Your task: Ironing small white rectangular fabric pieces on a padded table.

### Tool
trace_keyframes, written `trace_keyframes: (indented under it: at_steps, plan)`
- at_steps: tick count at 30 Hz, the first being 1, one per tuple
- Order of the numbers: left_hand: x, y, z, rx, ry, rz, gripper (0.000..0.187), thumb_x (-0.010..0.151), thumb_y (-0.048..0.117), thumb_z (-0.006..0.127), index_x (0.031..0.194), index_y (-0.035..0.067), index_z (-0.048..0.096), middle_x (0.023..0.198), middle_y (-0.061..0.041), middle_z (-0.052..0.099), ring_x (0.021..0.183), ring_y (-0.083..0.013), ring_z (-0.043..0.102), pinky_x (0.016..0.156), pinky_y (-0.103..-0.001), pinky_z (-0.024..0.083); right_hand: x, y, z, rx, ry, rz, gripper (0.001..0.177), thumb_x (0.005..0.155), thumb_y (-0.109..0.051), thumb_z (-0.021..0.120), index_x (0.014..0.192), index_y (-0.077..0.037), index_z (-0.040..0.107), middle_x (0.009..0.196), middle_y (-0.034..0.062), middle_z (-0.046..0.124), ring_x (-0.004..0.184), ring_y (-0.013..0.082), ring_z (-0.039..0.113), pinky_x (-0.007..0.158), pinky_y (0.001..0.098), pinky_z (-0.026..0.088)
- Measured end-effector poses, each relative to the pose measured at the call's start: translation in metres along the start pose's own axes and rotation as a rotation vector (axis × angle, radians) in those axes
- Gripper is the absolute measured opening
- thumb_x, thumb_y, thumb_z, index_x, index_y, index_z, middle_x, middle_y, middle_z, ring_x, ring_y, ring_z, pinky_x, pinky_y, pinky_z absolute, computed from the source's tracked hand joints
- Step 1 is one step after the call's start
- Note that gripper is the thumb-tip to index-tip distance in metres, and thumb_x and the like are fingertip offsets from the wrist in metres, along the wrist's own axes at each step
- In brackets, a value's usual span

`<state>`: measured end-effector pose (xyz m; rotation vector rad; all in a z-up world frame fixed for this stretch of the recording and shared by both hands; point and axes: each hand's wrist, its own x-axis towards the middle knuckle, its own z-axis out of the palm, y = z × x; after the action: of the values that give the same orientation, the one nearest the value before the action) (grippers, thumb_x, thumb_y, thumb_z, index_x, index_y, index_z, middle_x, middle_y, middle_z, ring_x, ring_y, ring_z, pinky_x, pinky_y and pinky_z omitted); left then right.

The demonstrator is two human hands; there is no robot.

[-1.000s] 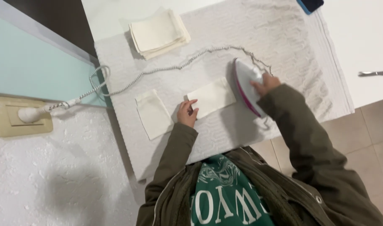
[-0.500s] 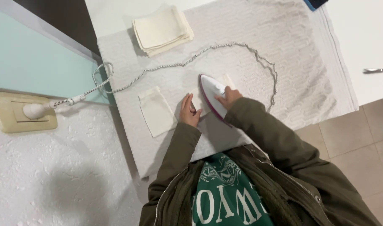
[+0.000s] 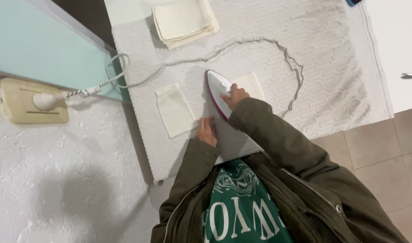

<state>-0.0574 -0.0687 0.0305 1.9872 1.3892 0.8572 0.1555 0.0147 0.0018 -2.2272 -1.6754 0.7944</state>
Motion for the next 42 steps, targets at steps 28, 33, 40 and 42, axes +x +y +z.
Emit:
trace_keyframes:
  at_steps: [28,33,40,42]
  plan:
    - [0.000,-0.032,0.025,0.365,-0.399,-0.083,0.018,0.094,0.031,0.059,0.092,0.016,0.069,0.084,-0.020,0.073,0.078,-0.0426,0.071,0.069,-0.057,0.057,0.040,0.002,0.030,-0.158,-0.002,0.239,0.064,0.090,-0.057,0.069,0.121,-0.002,0.057,0.110,0.0271,0.071,0.102,0.0443,0.072,0.089,0.0529,0.058]
    - [-0.006,-0.035,0.035,0.272,-0.265,0.018,0.021,0.094,0.032,0.060,0.087,0.014,0.068,0.080,-0.018,0.073,0.074,-0.0412,0.071,0.067,-0.055,0.058,0.036,-0.031,0.006,-0.062,0.038,0.250,0.061,0.091,-0.057,0.069,0.118,-0.003,0.059,0.109,0.0281,0.071,0.102,0.0467,0.070,0.085,0.0546,0.059]
    - [-0.004,-0.026,0.021,0.322,-0.331,-0.043,0.022,0.093,0.034,0.062,0.085,0.016,0.070,0.074,-0.019,0.071,0.070,-0.0422,0.070,0.062,-0.058,0.056,0.023,-0.025,0.006,-0.129,-0.019,0.267,0.062,0.090,-0.056,0.072,0.119,-0.003,0.058,0.109,0.0276,0.070,0.102,0.0449,0.071,0.089,0.0519,0.058]
    - [-0.008,-0.027,0.021,0.291,-0.303,0.005,0.021,0.093,0.034,0.062,0.086,0.016,0.070,0.075,-0.019,0.070,0.069,-0.0421,0.070,0.060,-0.058,0.056,0.024,-0.045,-0.008,-0.070,0.037,0.224,0.058,0.095,-0.054,0.067,0.116,-0.001,0.059,0.110,0.0283,0.070,0.103,0.0471,0.069,0.084,0.0540,0.059]
